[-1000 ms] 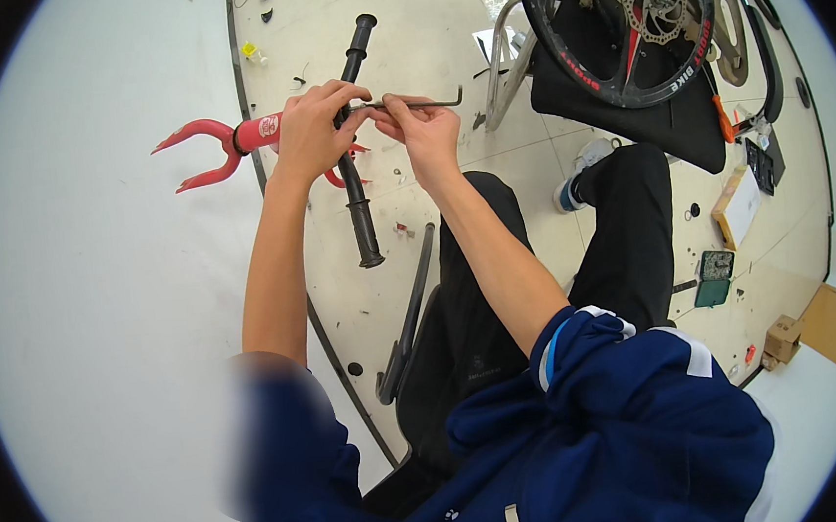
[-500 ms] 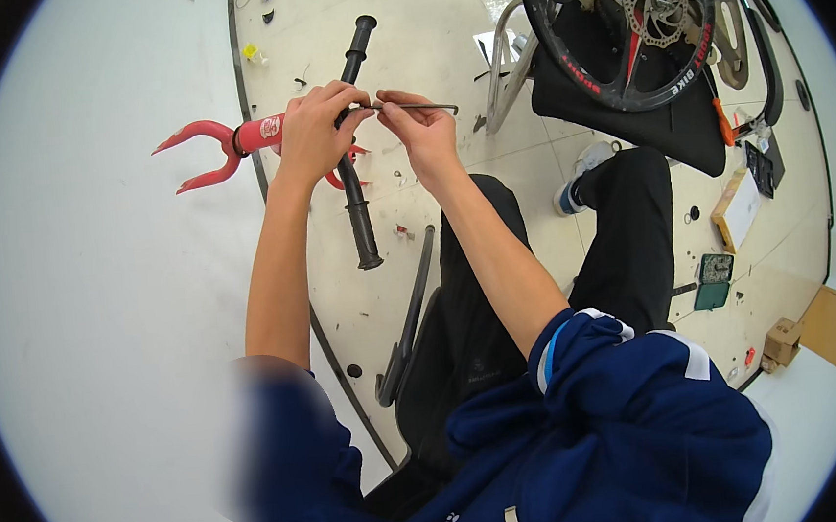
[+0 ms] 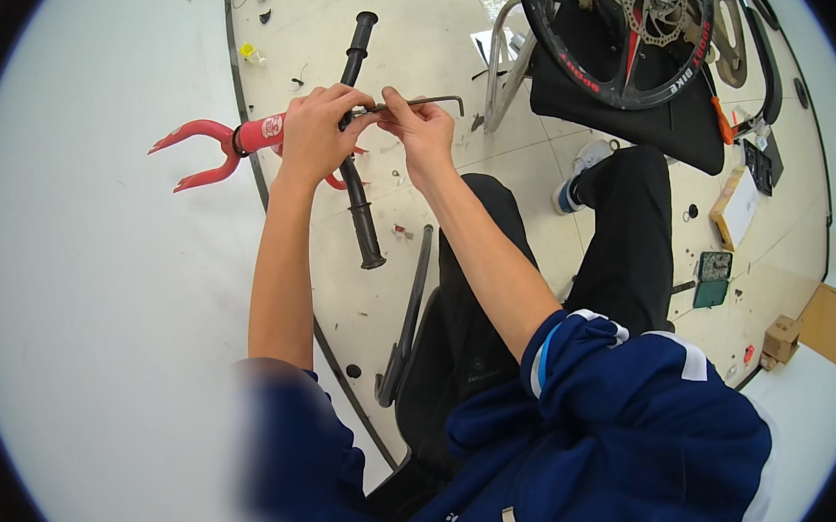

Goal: The person assembles a bicycle wheel by attaching a disc brake rotor to the hub using an Allen key. They then adjust the handlebar stem with the same tool.

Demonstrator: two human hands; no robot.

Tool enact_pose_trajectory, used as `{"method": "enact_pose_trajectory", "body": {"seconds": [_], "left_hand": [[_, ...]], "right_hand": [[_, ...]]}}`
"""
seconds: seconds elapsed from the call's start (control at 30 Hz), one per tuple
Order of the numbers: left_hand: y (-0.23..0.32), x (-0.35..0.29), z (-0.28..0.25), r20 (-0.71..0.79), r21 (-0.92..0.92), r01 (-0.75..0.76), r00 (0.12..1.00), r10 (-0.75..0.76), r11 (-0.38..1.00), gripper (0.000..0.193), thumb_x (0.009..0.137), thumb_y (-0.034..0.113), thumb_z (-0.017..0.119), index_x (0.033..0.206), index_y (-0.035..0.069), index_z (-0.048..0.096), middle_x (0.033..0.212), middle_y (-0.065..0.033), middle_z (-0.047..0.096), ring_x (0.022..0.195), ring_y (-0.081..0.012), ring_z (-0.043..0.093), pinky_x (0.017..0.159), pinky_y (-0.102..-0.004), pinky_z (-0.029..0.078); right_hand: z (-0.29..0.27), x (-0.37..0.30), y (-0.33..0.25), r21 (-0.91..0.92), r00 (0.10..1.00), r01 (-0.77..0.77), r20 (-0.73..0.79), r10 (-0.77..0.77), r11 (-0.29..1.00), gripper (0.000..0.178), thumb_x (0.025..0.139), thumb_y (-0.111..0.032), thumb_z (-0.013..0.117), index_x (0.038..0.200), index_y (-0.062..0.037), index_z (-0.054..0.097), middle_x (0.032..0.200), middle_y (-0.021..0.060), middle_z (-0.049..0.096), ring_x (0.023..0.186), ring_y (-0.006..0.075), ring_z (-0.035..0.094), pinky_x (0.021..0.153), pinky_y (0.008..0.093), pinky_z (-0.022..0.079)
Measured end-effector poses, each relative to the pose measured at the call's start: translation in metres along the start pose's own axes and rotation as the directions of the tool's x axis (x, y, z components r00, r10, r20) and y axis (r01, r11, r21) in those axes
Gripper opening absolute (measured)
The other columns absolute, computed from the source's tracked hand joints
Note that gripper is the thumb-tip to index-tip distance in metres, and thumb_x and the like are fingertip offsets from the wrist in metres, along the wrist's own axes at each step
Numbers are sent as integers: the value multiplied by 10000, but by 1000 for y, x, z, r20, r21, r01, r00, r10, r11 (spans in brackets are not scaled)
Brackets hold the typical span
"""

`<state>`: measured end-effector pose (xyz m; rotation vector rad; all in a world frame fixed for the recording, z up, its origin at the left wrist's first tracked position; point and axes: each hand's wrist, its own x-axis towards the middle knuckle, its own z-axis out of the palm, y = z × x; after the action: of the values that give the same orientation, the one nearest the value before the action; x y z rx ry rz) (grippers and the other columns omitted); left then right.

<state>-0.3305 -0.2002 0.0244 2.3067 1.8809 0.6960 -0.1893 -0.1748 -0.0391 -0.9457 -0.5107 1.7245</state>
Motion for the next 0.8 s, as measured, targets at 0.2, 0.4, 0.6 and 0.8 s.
{"method": "enact_pose_trajectory", "body": {"seconds": [0.2,0.4,0.6,0.8], "left_hand": [[-2,-2,3,-52,20,-18,998,19,1000,107,859,277,730,897,178,737,919,69,677,850,-169,624,811,-358,433],[0,0,4,-54,21,-11,998,12,1000,134,857,296,734,905,171,734,927,74,675,846,-169,619,806,-359,437],[0,-1,2,-8,-14,7,1000,-7,1000,151,827,291,761,896,160,733,934,76,669,844,-169,614,794,-350,440],[-6,-3,6,-62,-14,-41,997,40,999,124,840,271,747,881,155,727,929,78,668,845,-168,613,789,-354,438]], "right_hand": [[-13,-8,-2,148,985,-3,171,-23,989,272,942,-107,682,1153,51,615,1107,168,698,999,228,690,932,342,561],[-16,-8,-1,117,991,-3,131,-13,993,256,939,-95,682,1120,66,601,1071,177,700,988,238,699,931,355,573],[-8,-9,4,150,999,-38,25,35,988,191,928,-96,695,978,47,578,983,174,706,895,240,718,872,351,600],[-10,-14,1,251,995,-57,97,34,966,194,953,-58,644,1104,41,571,1114,177,682,1007,237,692,926,353,585]]}}
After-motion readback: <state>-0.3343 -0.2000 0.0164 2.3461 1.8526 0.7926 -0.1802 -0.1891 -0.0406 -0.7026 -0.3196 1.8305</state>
